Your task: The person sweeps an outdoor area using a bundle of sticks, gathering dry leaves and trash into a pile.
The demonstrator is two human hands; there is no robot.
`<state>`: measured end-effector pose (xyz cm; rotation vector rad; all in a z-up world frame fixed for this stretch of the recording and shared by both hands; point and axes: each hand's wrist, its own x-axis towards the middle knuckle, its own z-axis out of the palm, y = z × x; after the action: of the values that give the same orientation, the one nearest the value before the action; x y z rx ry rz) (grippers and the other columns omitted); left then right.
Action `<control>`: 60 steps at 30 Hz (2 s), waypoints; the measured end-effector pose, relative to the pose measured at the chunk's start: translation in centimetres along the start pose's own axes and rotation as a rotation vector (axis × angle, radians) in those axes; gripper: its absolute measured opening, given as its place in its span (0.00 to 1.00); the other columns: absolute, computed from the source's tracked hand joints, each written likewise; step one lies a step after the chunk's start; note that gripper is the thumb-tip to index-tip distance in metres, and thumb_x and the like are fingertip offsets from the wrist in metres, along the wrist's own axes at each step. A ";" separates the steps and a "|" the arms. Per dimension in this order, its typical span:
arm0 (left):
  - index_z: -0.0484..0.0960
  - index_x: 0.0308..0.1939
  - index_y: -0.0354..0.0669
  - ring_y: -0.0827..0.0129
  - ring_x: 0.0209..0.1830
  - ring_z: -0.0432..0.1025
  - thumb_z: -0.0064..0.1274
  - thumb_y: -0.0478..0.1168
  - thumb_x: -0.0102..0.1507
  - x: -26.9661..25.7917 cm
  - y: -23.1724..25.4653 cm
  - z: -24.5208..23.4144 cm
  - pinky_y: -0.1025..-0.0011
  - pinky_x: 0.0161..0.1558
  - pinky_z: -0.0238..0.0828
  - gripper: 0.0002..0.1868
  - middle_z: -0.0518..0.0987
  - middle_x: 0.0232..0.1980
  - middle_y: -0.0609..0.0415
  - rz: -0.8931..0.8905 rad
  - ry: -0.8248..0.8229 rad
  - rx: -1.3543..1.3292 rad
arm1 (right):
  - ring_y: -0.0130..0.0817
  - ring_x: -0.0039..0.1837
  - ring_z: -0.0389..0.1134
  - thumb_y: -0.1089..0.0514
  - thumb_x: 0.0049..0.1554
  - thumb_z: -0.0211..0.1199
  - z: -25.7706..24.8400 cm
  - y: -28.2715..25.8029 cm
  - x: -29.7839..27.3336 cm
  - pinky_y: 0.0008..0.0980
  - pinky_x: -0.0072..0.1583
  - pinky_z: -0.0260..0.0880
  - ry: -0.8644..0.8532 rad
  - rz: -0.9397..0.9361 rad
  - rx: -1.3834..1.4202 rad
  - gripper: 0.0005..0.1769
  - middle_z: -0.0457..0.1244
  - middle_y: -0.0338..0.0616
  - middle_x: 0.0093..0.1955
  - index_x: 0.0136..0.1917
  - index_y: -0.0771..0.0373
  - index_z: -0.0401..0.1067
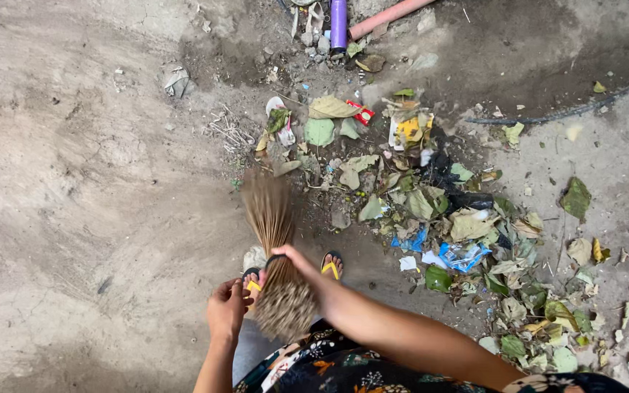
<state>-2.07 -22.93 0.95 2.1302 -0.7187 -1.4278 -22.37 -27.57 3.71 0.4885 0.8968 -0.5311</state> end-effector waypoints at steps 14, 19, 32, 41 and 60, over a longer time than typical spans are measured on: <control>0.83 0.54 0.39 0.68 0.32 0.79 0.49 0.45 0.69 -2.8 1.3 0.1 0.71 0.35 0.73 0.17 0.85 0.38 0.51 -0.001 -0.081 0.019 | 0.49 0.51 0.68 0.40 0.48 0.64 -26.6 -15.1 -4.9 0.58 0.57 0.69 0.523 -0.576 0.261 0.22 0.67 0.47 0.45 0.47 0.57 0.69; 0.83 0.53 0.38 0.69 0.33 0.80 0.48 0.46 0.69 -2.9 1.9 0.8 0.71 0.36 0.74 0.17 0.85 0.39 0.51 -0.004 -0.092 0.061 | 0.49 0.58 0.65 0.40 0.50 0.60 -13.1 -8.4 -7.5 0.60 0.63 0.63 0.418 -0.525 0.227 0.23 0.65 0.50 0.49 0.50 0.58 0.68; 0.85 0.51 0.38 0.69 0.32 0.79 0.50 0.46 0.69 -4.0 4.4 5.9 0.71 0.34 0.72 0.16 0.85 0.37 0.50 0.031 -0.149 0.130 | 0.44 0.50 0.73 0.41 0.57 0.63 -21.2 -5.9 -6.7 0.42 0.53 0.77 -0.069 -0.341 -0.334 0.27 0.70 0.52 0.50 0.59 0.62 0.67; 0.84 0.51 0.40 0.72 0.31 0.80 0.47 0.45 0.68 -3.3 1.5 5.4 0.73 0.34 0.73 0.16 0.86 0.37 0.54 0.021 -0.150 0.099 | 0.48 0.60 0.70 0.43 0.53 0.59 -23.5 -10.7 -10.5 0.56 0.66 0.69 0.447 -0.460 0.378 0.27 0.68 0.52 0.58 0.60 0.61 0.70; 0.84 0.51 0.39 0.69 0.33 0.80 0.50 0.47 0.68 -6.2 -3.7 7.9 0.71 0.34 0.73 0.17 0.86 0.38 0.50 0.065 -0.215 0.122 | 0.45 0.44 0.73 0.42 0.58 0.61 -32.4 -2.2 -12.7 0.43 0.48 0.78 -0.145 -0.296 0.150 0.24 0.69 0.51 0.43 0.48 0.68 0.70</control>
<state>-10.88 -16.87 0.14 2.0402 -0.9691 -1.6317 -49.52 -6.98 -3.48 0.4487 0.7977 -0.8979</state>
